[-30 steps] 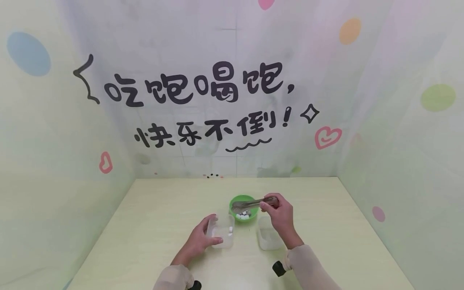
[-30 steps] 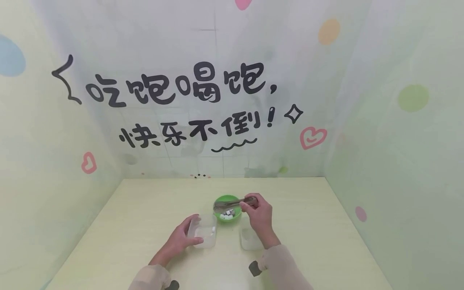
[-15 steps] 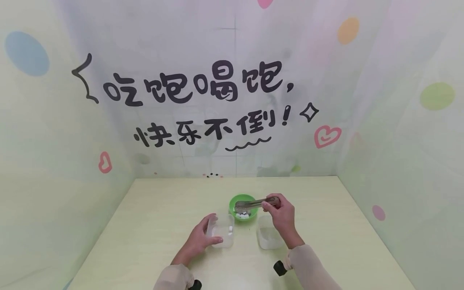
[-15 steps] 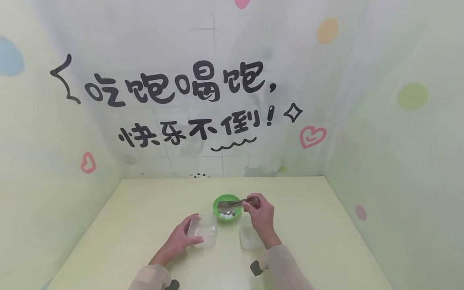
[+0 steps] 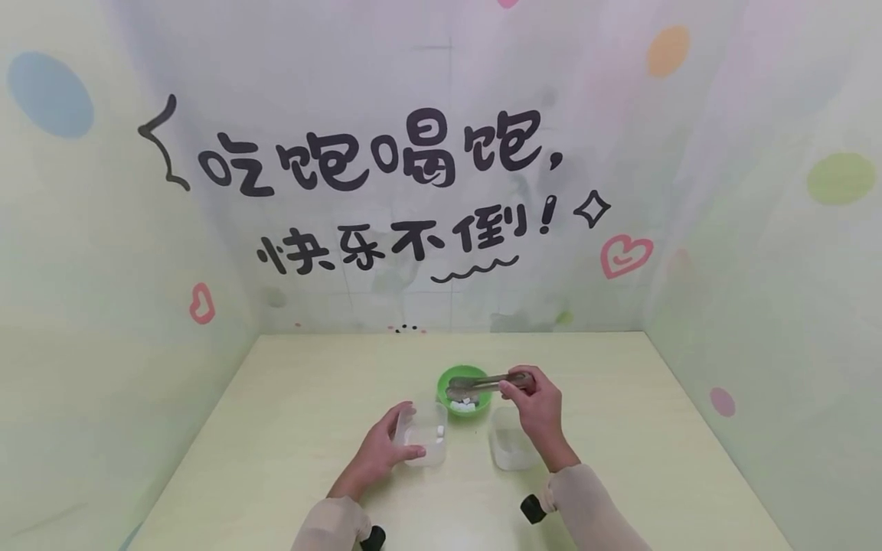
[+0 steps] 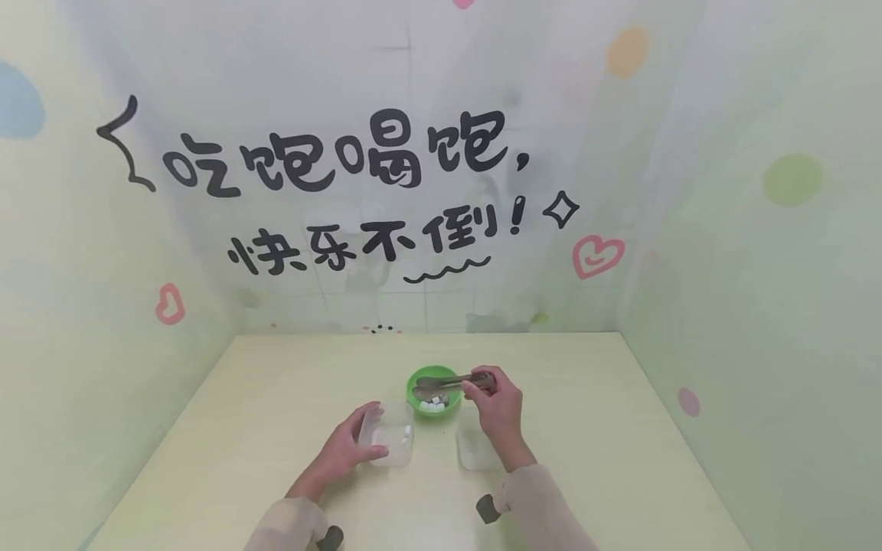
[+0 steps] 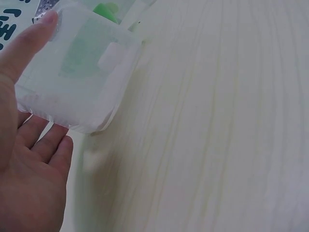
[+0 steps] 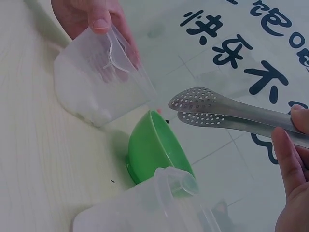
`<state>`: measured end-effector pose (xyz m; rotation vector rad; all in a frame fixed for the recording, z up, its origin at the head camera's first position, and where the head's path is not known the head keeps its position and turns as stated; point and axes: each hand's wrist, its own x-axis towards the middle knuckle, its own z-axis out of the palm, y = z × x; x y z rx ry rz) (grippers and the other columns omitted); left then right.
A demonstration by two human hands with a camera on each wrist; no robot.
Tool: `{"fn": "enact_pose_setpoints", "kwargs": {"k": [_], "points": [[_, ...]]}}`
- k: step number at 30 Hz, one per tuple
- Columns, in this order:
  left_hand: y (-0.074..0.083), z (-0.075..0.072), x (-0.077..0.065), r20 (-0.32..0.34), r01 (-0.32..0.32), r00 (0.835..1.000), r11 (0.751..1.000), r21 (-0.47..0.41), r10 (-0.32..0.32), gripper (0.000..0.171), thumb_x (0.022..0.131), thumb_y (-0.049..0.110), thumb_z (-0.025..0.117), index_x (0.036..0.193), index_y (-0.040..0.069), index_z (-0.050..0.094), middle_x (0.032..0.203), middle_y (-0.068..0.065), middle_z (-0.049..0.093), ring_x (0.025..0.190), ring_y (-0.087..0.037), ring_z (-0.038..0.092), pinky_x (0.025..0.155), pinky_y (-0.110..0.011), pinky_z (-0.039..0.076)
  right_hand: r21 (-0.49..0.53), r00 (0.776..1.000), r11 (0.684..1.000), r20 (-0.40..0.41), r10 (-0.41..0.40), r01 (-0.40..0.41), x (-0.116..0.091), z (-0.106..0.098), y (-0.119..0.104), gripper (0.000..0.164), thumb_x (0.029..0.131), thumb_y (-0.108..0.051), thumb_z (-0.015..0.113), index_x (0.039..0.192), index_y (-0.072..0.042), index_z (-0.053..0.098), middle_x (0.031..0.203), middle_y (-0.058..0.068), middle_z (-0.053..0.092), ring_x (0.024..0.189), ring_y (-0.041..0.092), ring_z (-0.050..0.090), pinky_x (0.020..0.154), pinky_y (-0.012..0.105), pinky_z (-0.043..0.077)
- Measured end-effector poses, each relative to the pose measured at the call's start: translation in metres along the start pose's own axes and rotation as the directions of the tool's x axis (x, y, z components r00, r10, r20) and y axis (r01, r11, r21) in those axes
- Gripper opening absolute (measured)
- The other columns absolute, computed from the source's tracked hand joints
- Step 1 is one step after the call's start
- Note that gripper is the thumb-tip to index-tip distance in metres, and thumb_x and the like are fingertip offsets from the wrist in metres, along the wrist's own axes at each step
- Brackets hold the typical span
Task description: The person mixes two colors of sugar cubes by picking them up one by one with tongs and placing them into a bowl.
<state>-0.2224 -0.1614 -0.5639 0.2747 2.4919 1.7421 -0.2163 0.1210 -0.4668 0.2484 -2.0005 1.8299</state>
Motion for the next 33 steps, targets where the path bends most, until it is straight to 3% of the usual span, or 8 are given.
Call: {"fn": "enact_pose_setpoints", "kwargs": {"k": [6,11,22,30,33], "points": [[0.002,0.001,0.0,-0.001,-0.006,1.0,1.0,0.003,0.006,0.087,0.071,0.015,0.087,0.145,0.009,0.041,0.143,-0.017,0.047,0.134,-0.039,0.038,0.109,-0.055,0.031,0.054,0.999,0.999,0.036,0.002,-0.004,-0.002,0.006,-0.004,0.022,0.082,0.01,0.071,0.101,0.015,0.06,0.081,0.024,0.067,0.066,0.02,0.068,0.064,0.029,0.059],[0.001,0.002,0.0,0.0,-0.01,1.0,1.0,0.0,0.01,0.087,0.071,0.015,0.087,0.145,0.008,0.041,0.143,-0.02,0.047,0.134,-0.04,0.039,0.108,-0.056,0.031,0.028,0.996,0.999,0.085,-0.02,0.018,-0.006,0.014,-0.01,0.023,0.083,0.007,0.072,0.102,0.014,0.061,0.079,0.022,0.067,0.065,0.026,0.068,0.061,0.027,0.058],[0.004,0.0,-0.001,0.001,-0.016,1.0,1.0,-0.01,0.016,0.088,0.071,0.016,0.087,0.145,0.007,0.041,0.144,-0.021,0.046,0.133,-0.04,0.039,0.109,-0.056,0.03,-0.029,0.986,0.999,0.165,0.037,-0.033,-0.013,0.031,-0.014,0.026,0.082,0.004,0.074,0.104,0.01,0.062,0.084,0.02,0.069,0.07,0.013,0.067,0.065,0.024,0.057],[-0.002,0.001,0.002,0.013,-0.011,1.0,1.0,-0.017,0.011,0.089,0.071,0.015,0.087,0.146,0.009,0.04,0.146,-0.018,0.045,0.136,-0.037,0.037,0.111,-0.054,0.029,-0.069,0.977,0.997,0.207,0.042,-0.028,-0.016,0.038,-0.015,0.024,0.081,0.006,0.073,0.102,0.006,0.061,0.088,0.02,0.069,0.074,0.023,0.068,0.064,0.024,0.057],[-0.002,0.001,0.002,0.008,-0.008,1.0,1.0,-0.011,0.008,0.089,0.071,0.015,0.087,0.146,0.01,0.04,0.145,-0.017,0.045,0.136,-0.037,0.036,0.11,-0.054,0.029,-0.093,0.975,0.996,0.22,0.028,-0.008,-0.015,0.041,-0.004,0.025,0.081,0.005,0.074,0.102,0.005,0.061,0.088,0.019,0.07,0.074,0.024,0.067,0.063,0.023,0.056]]}}
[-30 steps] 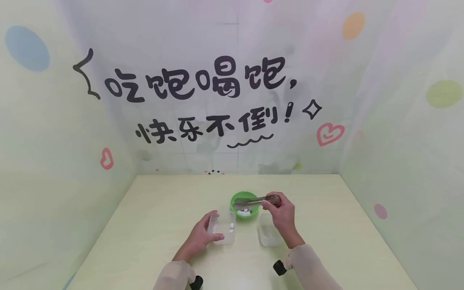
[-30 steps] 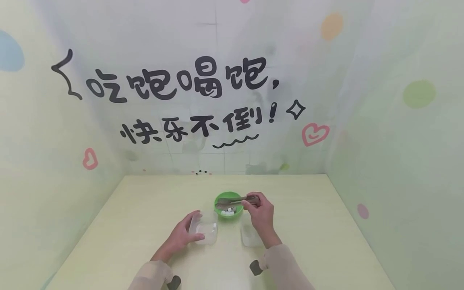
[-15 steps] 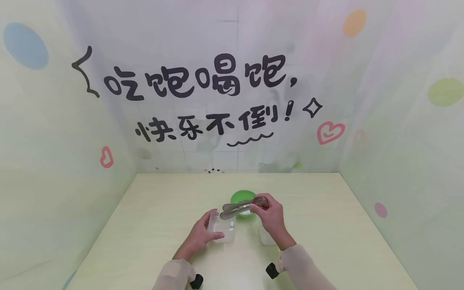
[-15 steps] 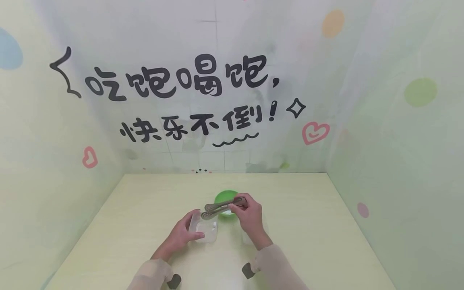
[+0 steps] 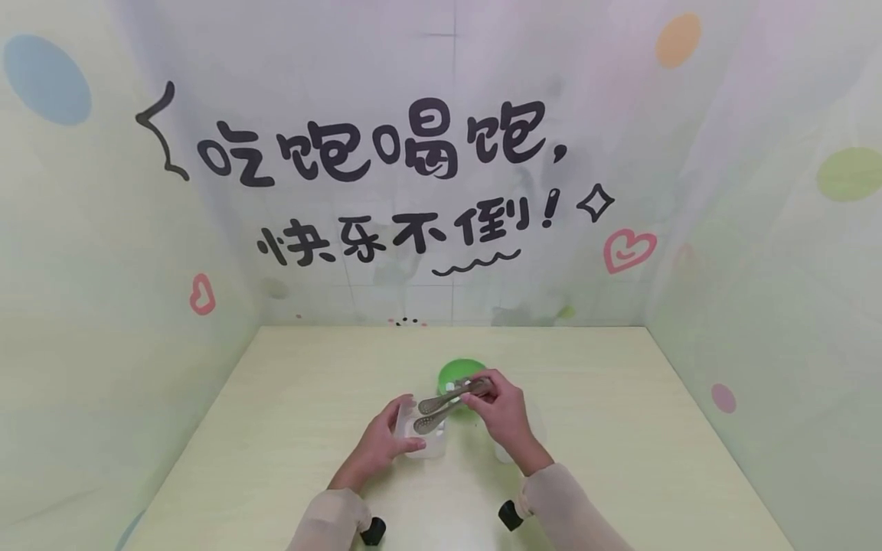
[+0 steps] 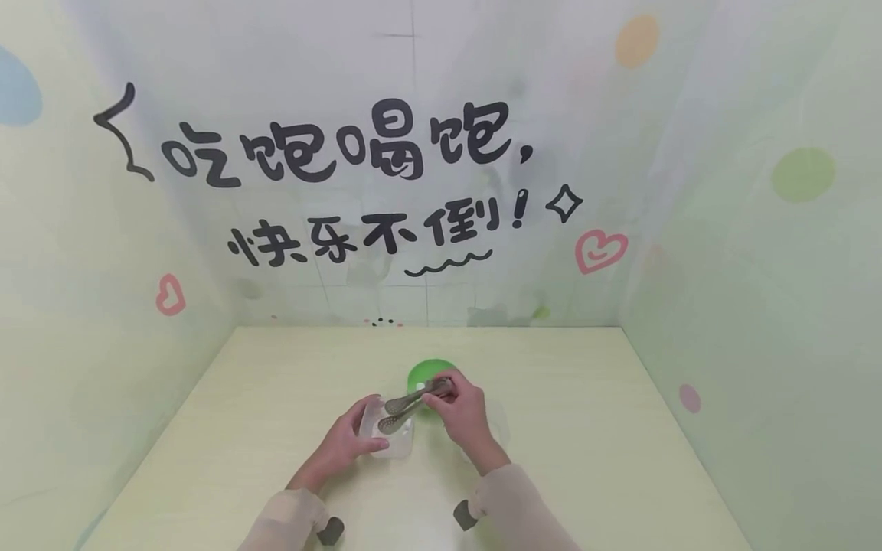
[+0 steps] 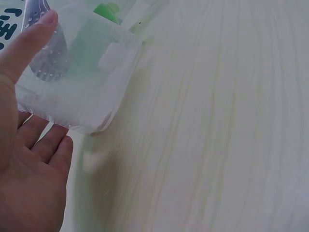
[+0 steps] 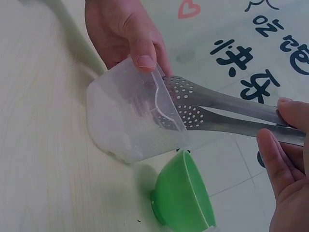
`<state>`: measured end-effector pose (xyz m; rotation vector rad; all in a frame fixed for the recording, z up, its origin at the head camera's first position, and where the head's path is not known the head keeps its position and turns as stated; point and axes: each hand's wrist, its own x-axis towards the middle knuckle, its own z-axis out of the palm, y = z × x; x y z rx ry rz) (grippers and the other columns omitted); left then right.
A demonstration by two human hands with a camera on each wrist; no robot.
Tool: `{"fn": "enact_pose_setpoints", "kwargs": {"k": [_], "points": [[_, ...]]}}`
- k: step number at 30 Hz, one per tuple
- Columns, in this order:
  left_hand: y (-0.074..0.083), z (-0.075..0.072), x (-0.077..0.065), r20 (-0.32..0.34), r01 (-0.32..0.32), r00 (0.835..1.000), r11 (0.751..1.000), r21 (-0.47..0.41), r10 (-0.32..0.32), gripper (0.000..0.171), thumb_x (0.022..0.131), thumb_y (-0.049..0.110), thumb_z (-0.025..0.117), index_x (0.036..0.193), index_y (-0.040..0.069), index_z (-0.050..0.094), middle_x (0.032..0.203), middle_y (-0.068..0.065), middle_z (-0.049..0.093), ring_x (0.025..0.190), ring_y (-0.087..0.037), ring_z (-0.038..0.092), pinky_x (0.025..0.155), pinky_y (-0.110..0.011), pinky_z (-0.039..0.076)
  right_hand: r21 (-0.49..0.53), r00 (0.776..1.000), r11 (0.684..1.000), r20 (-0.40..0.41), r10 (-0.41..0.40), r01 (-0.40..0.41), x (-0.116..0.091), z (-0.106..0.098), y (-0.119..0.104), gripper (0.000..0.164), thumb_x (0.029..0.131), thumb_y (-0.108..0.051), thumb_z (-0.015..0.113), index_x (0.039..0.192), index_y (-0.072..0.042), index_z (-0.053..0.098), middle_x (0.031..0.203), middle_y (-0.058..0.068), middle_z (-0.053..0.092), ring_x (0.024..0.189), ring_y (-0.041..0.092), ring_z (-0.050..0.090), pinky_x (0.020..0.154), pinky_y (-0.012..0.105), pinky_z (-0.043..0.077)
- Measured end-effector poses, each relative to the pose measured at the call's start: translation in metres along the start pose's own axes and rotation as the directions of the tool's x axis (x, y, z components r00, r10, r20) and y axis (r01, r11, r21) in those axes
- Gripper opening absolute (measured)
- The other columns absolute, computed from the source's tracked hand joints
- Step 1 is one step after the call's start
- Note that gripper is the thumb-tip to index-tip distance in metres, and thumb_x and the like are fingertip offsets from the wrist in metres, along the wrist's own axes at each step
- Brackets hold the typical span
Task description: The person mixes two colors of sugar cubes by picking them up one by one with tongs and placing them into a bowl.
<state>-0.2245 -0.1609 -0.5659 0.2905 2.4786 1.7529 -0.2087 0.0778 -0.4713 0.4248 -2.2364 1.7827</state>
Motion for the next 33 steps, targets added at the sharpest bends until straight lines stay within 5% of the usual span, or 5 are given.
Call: {"fn": "enact_pose_setpoints", "kwargs": {"k": [7,23,33], "points": [[0.0,0.0,0.001,-0.01,0.002,1.0,1.0,0.008,-0.002,0.088,0.07,0.015,0.088,0.145,0.01,0.042,0.144,-0.016,0.047,0.135,-0.036,0.038,0.111,-0.054,0.029,-0.07,1.0,0.997,0.018,-0.015,0.016,0.005,0.005,0.027,0.03,0.08,-0.004,0.078,0.106,-0.002,0.062,0.088,0.011,0.072,0.072,0.018,0.066,0.061,0.023,0.055],[-0.001,0.0,0.002,-0.004,0.02,1.0,0.999,0.027,-0.02,0.091,0.069,0.023,0.089,0.146,0.013,0.041,0.146,-0.016,0.045,0.137,-0.035,0.035,0.111,-0.054,0.028,-0.253,0.992,0.964,0.117,-0.055,0.083,0.004,0.012,0.027,0.029,0.084,-0.012,0.076,0.107,-0.003,0.061,0.084,0.006,0.07,0.071,0.012,0.064,0.061,0.022,0.054],[0.001,0.0,0.001,0.002,0.021,1.0,0.999,0.031,-0.021,0.091,0.07,0.023,0.089,0.146,0.012,0.041,0.146,-0.016,0.044,0.136,-0.037,0.036,0.109,-0.056,0.03,-0.28,0.985,0.953,0.154,-0.077,0.118,0.003,0.016,0.025,0.025,0.084,-0.009,0.075,0.104,-0.003,0.061,0.082,0.004,0.07,0.07,0.01,0.063,0.061,0.023,0.054]]}}
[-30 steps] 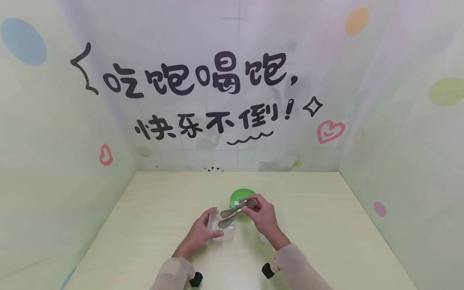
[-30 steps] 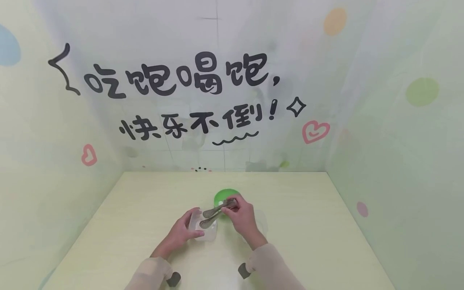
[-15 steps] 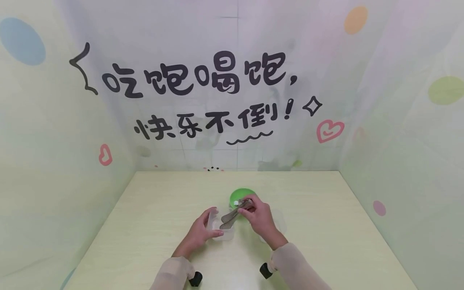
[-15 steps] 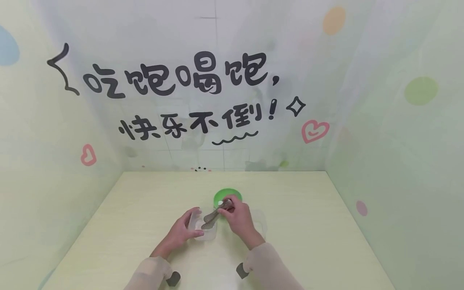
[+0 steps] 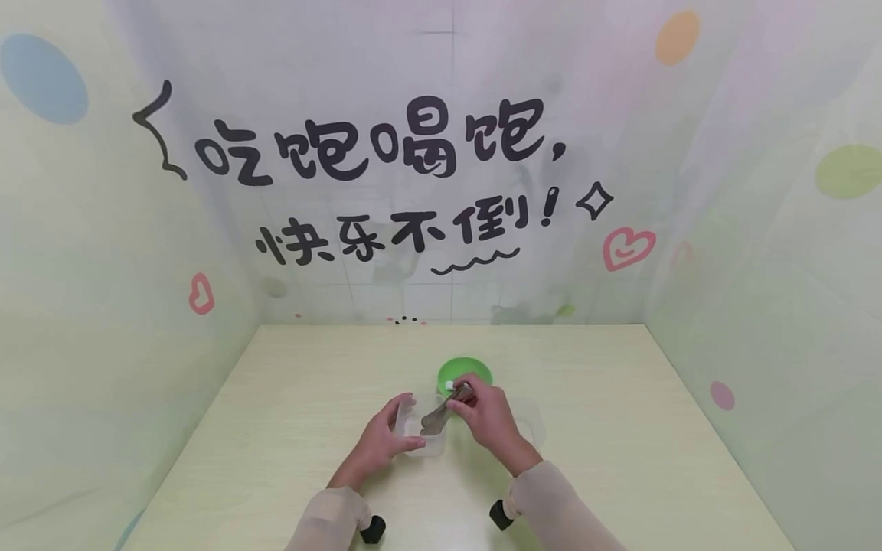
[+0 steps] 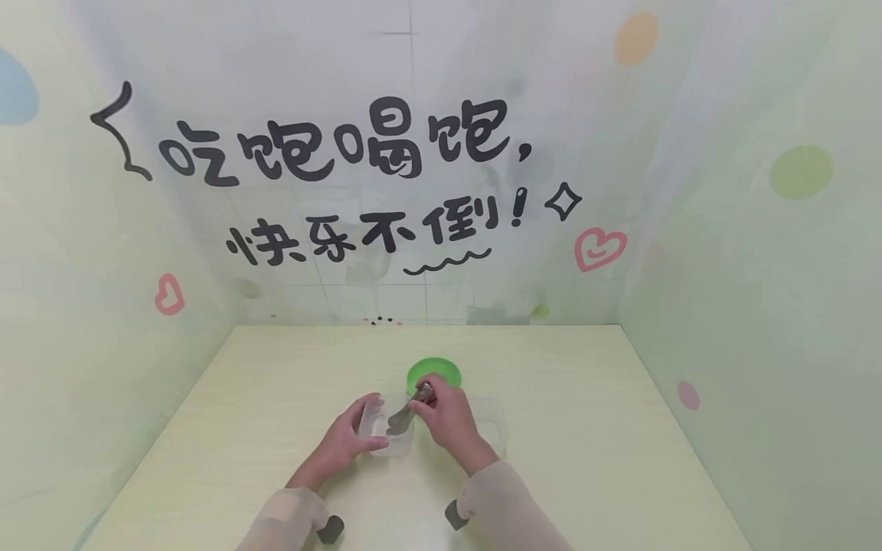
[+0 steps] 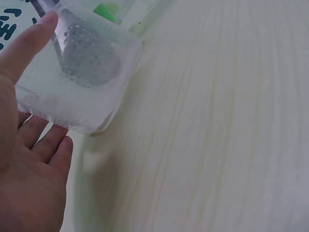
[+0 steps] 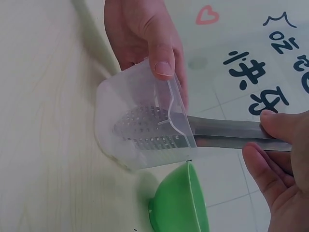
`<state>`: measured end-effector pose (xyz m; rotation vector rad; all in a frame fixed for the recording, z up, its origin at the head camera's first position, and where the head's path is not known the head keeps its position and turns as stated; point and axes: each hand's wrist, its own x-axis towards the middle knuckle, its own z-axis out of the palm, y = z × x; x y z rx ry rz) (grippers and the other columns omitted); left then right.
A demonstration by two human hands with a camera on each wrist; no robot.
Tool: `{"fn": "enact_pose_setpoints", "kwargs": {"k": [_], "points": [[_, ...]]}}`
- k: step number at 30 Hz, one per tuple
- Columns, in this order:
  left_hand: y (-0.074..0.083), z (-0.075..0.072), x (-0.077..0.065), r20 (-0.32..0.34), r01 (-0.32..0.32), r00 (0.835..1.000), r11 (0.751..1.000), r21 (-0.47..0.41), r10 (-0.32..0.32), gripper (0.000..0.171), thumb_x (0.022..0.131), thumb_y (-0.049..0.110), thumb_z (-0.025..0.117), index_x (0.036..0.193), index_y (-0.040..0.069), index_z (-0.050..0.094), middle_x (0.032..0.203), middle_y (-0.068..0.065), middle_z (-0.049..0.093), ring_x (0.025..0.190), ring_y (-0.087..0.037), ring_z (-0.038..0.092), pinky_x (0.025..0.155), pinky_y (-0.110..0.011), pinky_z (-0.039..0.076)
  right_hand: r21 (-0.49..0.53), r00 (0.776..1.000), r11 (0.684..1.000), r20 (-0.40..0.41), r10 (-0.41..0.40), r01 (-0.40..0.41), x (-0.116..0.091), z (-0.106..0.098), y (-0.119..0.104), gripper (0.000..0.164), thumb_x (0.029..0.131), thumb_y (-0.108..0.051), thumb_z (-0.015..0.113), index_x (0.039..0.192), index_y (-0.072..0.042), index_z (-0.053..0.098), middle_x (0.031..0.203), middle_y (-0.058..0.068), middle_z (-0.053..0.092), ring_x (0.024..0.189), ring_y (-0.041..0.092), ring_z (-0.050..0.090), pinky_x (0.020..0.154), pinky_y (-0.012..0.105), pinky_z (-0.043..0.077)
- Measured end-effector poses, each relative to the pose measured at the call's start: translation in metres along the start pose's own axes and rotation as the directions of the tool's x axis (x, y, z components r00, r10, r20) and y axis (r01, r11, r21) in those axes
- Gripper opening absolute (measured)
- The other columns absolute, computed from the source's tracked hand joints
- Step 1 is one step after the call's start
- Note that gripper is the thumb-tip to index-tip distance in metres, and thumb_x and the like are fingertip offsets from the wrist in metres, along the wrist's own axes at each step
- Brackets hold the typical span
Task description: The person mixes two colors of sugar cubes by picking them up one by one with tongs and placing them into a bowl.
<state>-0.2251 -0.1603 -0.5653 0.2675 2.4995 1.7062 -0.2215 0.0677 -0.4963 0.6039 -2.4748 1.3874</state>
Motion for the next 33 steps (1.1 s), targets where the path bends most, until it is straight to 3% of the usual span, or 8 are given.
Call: {"fn": "enact_pose_setpoints", "kwargs": {"k": [14,23,33], "points": [[0.002,0.0,-0.002,0.0,-0.006,1.0,1.0,-0.009,0.006,0.091,0.069,0.023,0.089,0.146,0.012,0.041,0.146,-0.015,0.045,0.136,-0.036,0.036,0.11,-0.054,0.03,-0.018,1.0,1.0,-0.017,-0.004,0.004,0.001,-0.002,-0.004,0.023,0.084,-0.011,0.075,0.101,-0.004,0.061,0.081,0.004,0.07,0.067,0.008,0.061,0.058,0.022,0.053],[0.002,0.001,-0.001,0.0,-0.015,1.0,1.0,-0.012,0.015,0.089,0.07,0.02,0.088,0.145,0.011,0.042,0.145,-0.017,0.046,0.134,-0.038,0.039,0.107,-0.056,0.033,-0.064,0.999,0.998,0.037,-0.013,0.015,0.002,-0.004,-0.012,0.022,0.085,-0.01,0.074,0.103,-0.006,0.061,0.082,0.002,0.069,0.069,0.008,0.062,0.059,0.022,0.052],[0.002,0.0,-0.002,-0.003,-0.005,1.0,1.0,-0.024,0.005,0.089,0.071,0.018,0.088,0.146,0.012,0.041,0.145,-0.016,0.046,0.136,-0.037,0.037,0.109,-0.054,0.032,-0.027,0.999,1.0,-0.029,-0.017,0.016,-0.001,-0.001,-0.007,0.023,0.084,-0.009,0.076,0.101,-0.003,0.062,0.081,0.005,0.07,0.067,0.01,0.063,0.058,0.021,0.053]]}}
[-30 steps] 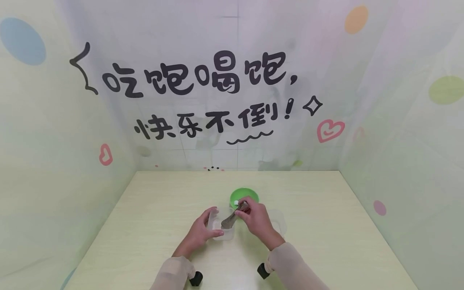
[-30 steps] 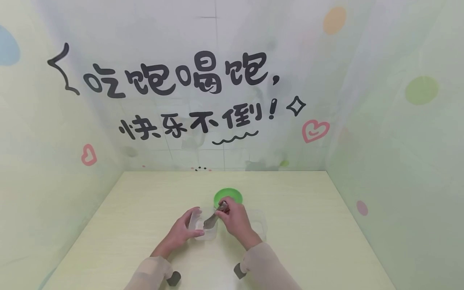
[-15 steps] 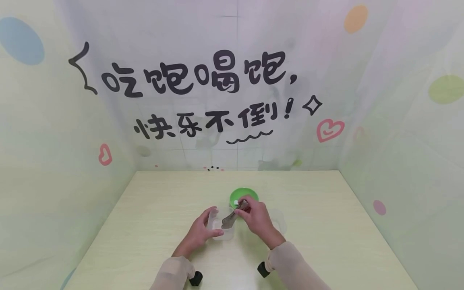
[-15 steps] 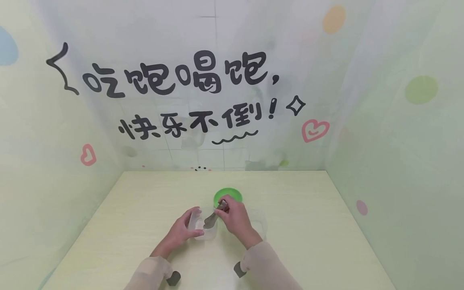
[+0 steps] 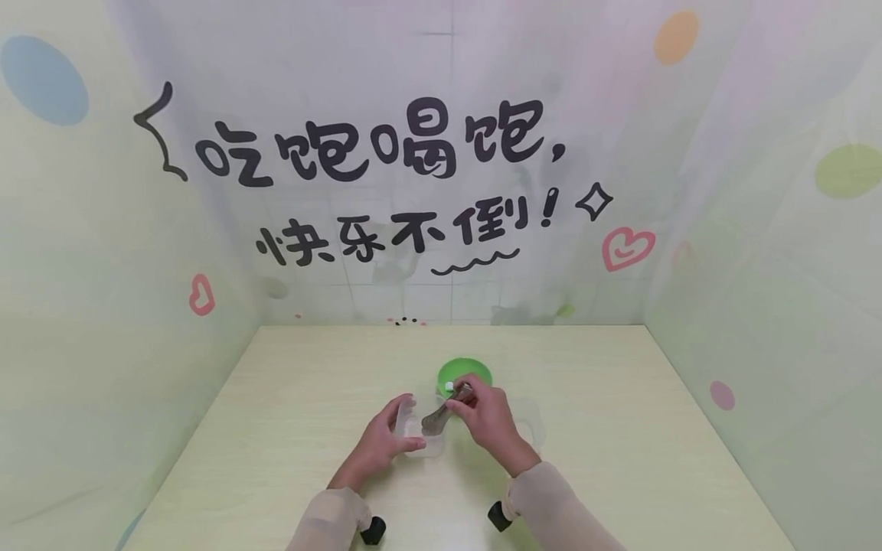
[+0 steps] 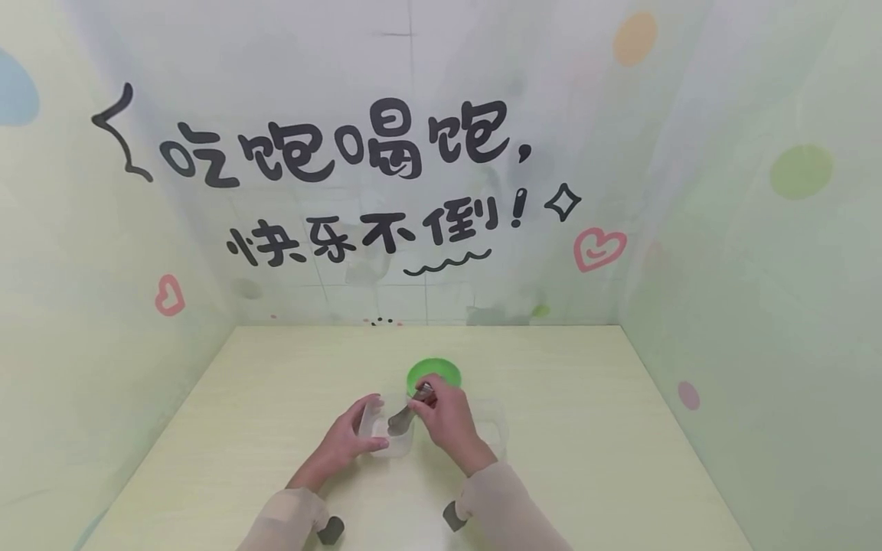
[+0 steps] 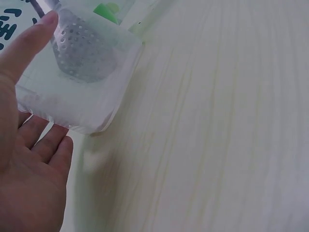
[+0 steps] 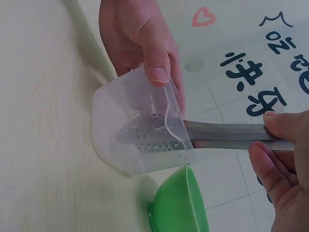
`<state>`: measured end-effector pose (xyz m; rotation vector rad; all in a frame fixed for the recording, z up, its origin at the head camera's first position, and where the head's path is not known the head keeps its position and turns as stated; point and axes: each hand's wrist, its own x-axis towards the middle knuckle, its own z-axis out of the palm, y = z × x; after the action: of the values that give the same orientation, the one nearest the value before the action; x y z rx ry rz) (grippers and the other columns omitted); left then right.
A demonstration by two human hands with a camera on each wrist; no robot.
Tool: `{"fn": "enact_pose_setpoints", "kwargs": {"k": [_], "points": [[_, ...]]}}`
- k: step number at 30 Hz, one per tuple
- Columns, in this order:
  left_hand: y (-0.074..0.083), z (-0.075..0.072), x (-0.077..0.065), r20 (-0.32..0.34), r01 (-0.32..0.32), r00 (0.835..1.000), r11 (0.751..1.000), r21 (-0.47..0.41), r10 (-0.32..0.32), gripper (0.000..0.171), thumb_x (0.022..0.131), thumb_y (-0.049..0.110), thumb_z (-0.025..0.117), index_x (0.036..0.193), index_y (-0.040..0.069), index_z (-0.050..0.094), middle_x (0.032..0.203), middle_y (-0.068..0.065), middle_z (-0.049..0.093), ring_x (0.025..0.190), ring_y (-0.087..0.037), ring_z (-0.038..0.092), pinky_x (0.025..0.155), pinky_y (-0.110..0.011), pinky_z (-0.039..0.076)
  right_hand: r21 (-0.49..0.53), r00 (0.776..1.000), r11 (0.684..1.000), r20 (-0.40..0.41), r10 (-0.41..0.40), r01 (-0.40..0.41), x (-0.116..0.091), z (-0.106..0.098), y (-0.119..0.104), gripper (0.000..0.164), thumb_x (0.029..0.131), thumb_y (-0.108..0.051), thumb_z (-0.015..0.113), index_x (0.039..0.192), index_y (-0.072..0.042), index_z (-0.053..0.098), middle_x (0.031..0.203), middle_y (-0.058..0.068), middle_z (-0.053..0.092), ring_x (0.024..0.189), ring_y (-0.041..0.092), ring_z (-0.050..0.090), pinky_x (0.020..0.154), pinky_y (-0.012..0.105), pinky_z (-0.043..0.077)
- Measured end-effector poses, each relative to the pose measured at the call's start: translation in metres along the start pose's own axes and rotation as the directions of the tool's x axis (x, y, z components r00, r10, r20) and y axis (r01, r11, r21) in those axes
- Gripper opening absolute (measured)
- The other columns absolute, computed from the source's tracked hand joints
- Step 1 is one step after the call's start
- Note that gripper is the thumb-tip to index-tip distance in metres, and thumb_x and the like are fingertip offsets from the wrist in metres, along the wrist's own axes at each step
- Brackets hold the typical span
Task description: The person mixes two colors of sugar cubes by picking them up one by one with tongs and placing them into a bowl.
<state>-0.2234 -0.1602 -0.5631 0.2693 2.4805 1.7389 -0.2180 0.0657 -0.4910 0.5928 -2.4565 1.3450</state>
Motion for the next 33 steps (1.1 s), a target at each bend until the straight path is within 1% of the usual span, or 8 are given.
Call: {"fn": "enact_pose_setpoints", "kwargs": {"k": [4,11,18,20,28,33], "points": [[0.0,0.0,0.0,0.0,-0.007,1.0,1.0,-0.002,0.007,0.089,0.071,0.017,0.088,0.146,0.011,0.041,0.145,-0.016,0.046,0.136,-0.037,0.036,0.109,-0.054,0.031,0.022,0.999,1.0,-0.041,0.007,-0.006,0.0,-0.001,0.001,0.023,0.083,-0.01,0.076,0.101,-0.004,0.063,0.08,0.005,0.07,0.065,0.009,0.062,0.055,0.022,0.053],[0.0,0.0,0.001,-0.003,-0.006,1.0,1.0,-0.007,0.006,0.088,0.071,0.014,0.088,0.146,0.011,0.041,0.145,-0.017,0.045,0.136,-0.037,0.037,0.11,-0.053,0.031,0.079,0.992,0.996,-0.121,-0.02,0.03,0.002,-0.006,-0.001,0.023,0.082,-0.009,0.077,0.098,-0.003,0.063,0.078,0.004,0.069,0.063,0.01,0.061,0.053,0.023,0.053],[-0.001,0.0,0.001,-0.004,-0.003,1.0,1.0,-0.009,0.003,0.089,0.071,0.015,0.088,0.146,0.011,0.041,0.146,-0.017,0.044,0.136,-0.038,0.036,0.11,-0.055,0.03,0.103,0.987,0.994,-0.158,-0.009,0.026,0.005,-0.011,-0.002,0.022,0.082,-0.007,0.077,0.098,-0.005,0.062,0.079,0.003,0.069,0.064,0.011,0.061,0.054,0.023,0.053],[-0.002,0.001,0.001,-0.004,-0.005,1.0,1.0,-0.008,0.005,0.089,0.071,0.015,0.088,0.146,0.011,0.041,0.146,-0.016,0.045,0.136,-0.038,0.037,0.109,-0.055,0.03,0.113,0.986,0.993,-0.169,-0.012,0.032,0.006,-0.013,-0.002,0.023,0.082,-0.005,0.077,0.099,-0.003,0.062,0.079,0.004,0.069,0.064,0.012,0.062,0.054,0.023,0.054],[-0.002,0.001,0.001,-0.003,-0.012,1.0,1.0,-0.011,0.012,0.088,0.071,0.016,0.088,0.145,0.01,0.041,0.145,-0.017,0.045,0.136,-0.038,0.036,0.111,-0.054,0.028,0.166,0.969,0.982,-0.245,-0.045,0.087,0.013,-0.024,-0.002,0.022,0.081,-0.002,0.077,0.098,-0.002,0.062,0.077,0.007,0.069,0.06,0.015,0.065,0.052,0.025,0.055],[-0.004,0.001,0.001,-0.004,-0.015,1.0,1.0,-0.002,0.015,0.087,0.072,0.016,0.087,0.145,0.01,0.041,0.145,-0.019,0.045,0.136,-0.04,0.036,0.11,-0.055,0.029,0.141,0.958,0.986,-0.283,-0.044,0.087,0.015,-0.031,-0.002,0.022,0.081,-0.001,0.077,0.098,-0.001,0.062,0.076,0.007,0.069,0.058,0.014,0.063,0.051,0.025,0.054]]}}
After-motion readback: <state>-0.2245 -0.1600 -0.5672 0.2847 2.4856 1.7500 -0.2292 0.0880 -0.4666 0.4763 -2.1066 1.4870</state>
